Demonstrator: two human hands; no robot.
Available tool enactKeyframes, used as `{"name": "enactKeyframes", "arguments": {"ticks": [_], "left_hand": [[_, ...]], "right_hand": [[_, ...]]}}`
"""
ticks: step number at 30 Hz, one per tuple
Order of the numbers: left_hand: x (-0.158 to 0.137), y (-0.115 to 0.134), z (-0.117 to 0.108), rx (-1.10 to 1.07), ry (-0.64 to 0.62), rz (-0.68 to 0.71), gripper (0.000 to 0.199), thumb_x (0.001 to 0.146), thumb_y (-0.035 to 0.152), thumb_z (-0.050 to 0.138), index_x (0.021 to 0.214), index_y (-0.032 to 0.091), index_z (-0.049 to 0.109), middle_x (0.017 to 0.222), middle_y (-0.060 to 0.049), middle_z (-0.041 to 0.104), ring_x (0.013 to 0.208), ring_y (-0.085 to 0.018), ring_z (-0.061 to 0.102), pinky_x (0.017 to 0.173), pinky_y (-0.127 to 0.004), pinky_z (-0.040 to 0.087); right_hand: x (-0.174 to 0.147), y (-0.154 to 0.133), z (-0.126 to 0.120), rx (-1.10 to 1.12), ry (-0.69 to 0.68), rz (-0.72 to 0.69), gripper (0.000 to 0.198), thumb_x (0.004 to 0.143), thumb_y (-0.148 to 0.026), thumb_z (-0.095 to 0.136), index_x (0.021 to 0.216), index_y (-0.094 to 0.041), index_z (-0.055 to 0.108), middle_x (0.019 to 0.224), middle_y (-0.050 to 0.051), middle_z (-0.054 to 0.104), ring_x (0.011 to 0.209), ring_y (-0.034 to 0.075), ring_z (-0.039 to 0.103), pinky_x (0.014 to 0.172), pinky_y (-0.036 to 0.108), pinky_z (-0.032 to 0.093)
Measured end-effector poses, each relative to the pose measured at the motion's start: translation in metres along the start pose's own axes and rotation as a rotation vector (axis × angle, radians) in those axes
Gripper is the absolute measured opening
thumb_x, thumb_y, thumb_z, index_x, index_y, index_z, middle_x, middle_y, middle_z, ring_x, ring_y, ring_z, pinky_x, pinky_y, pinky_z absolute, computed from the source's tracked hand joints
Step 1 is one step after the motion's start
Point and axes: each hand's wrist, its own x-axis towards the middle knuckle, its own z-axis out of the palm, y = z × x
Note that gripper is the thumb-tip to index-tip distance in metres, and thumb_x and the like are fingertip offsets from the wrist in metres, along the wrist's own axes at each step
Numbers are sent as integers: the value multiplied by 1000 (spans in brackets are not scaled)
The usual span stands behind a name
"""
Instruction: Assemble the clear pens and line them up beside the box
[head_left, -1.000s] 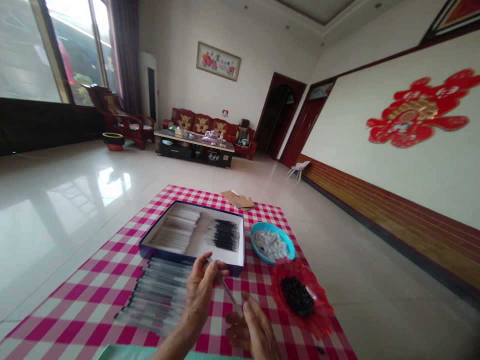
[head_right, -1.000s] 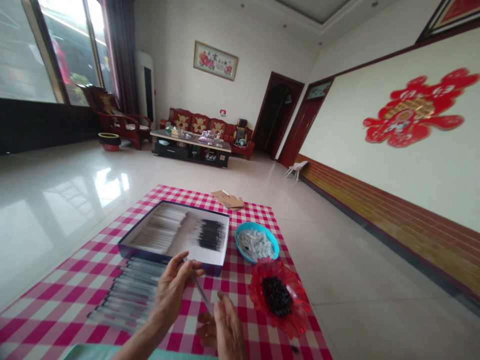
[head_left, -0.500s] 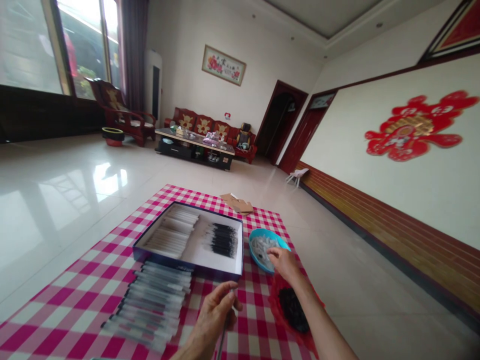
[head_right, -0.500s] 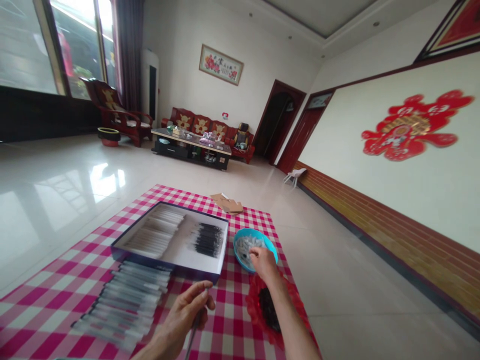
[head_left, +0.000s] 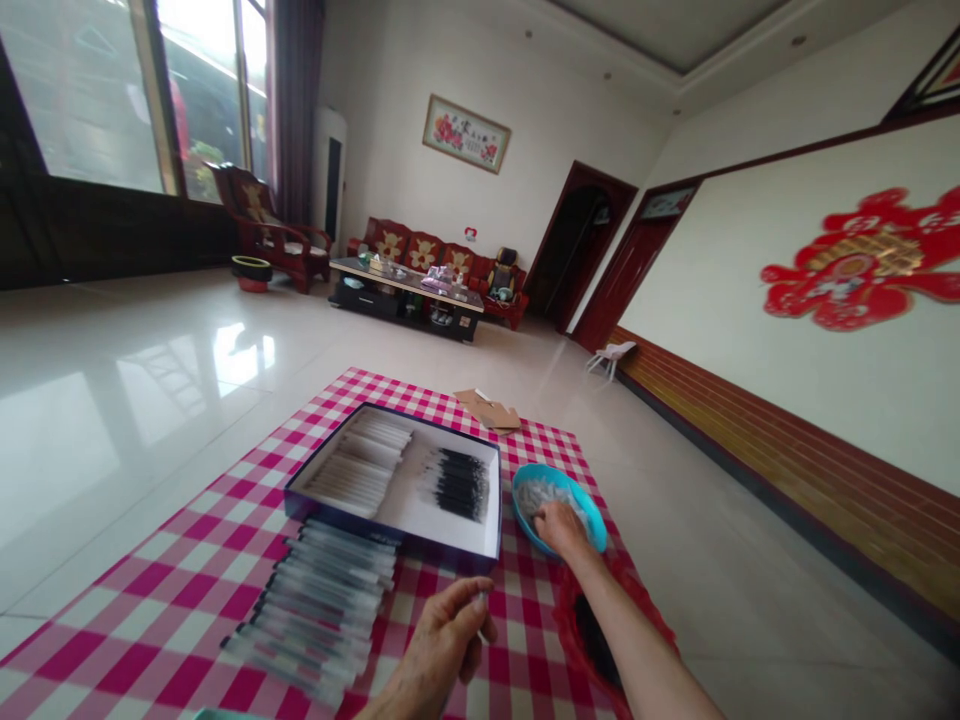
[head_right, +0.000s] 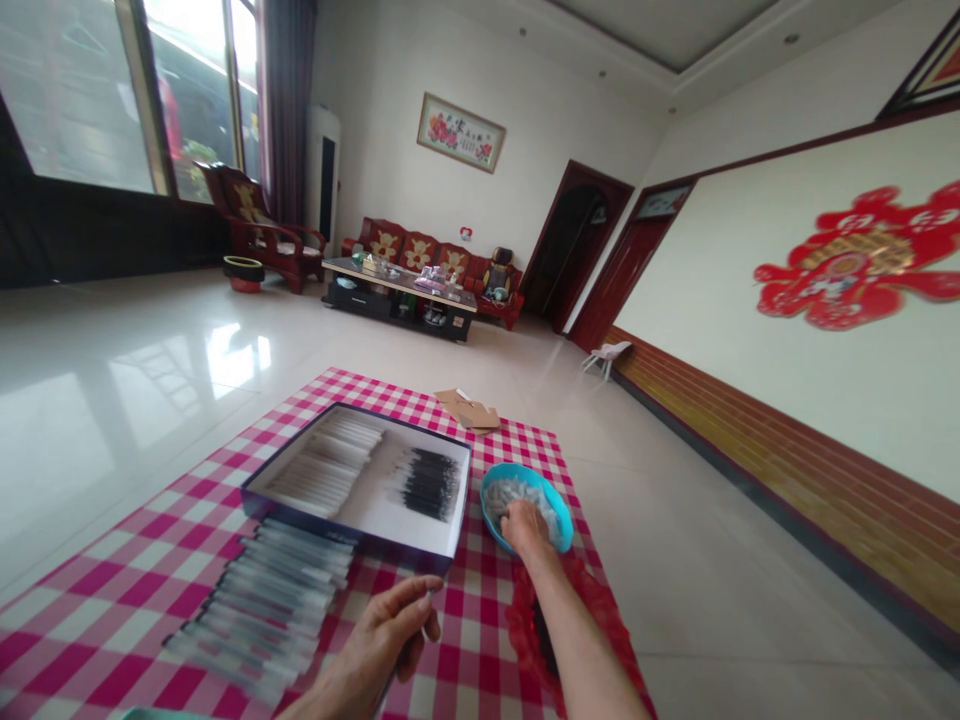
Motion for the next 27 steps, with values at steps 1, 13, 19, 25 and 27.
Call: {"name": "enactKeyframes", "arguments": {"ticks": [1,13,19,25,27], "left_hand": [[0,1,0,1,-2,-4,49,64,48,72,98,12,67,59,0,61,35,-5,37,36,-20,21],[1,-1,-1,5,-59,11,49,66,40,70,104,12,60,61,-1,64,36,-5,40,37,-20,22],[4,4,-1,-48,-59,34,45,63,44,74,93,15,56,62,0,64,36,-5,40,36,-18,25],[3,9,-3,-38,-141,84,39,70,43,72,95,16,59,62,0,63,40,-6,43,40,-18,26],[1,11,-4,-7,-152,105,38,73,41,70,98,15,60,60,1,62,42,-6,44,41,-18,28]], "right_hand": [[1,0,0,3,0,7,30,90,-33,56,116,-18,57,119,8,58,99,21,60,84,41,51],[8,-15,-10,308,121,160,21,86,-30,61,100,-14,64,105,9,64,91,20,62,77,36,51],[-41,-26,-39,708,237,62,27,80,-37,52,73,-16,67,75,8,71,73,21,66,60,28,49],[-121,-50,-36,1699,114,39,33,62,-40,79,84,-18,68,79,4,71,61,14,63,57,27,53],[-142,-61,-26,1938,59,80,34,57,-33,85,85,-19,70,77,2,70,60,11,62,57,24,52]]}}
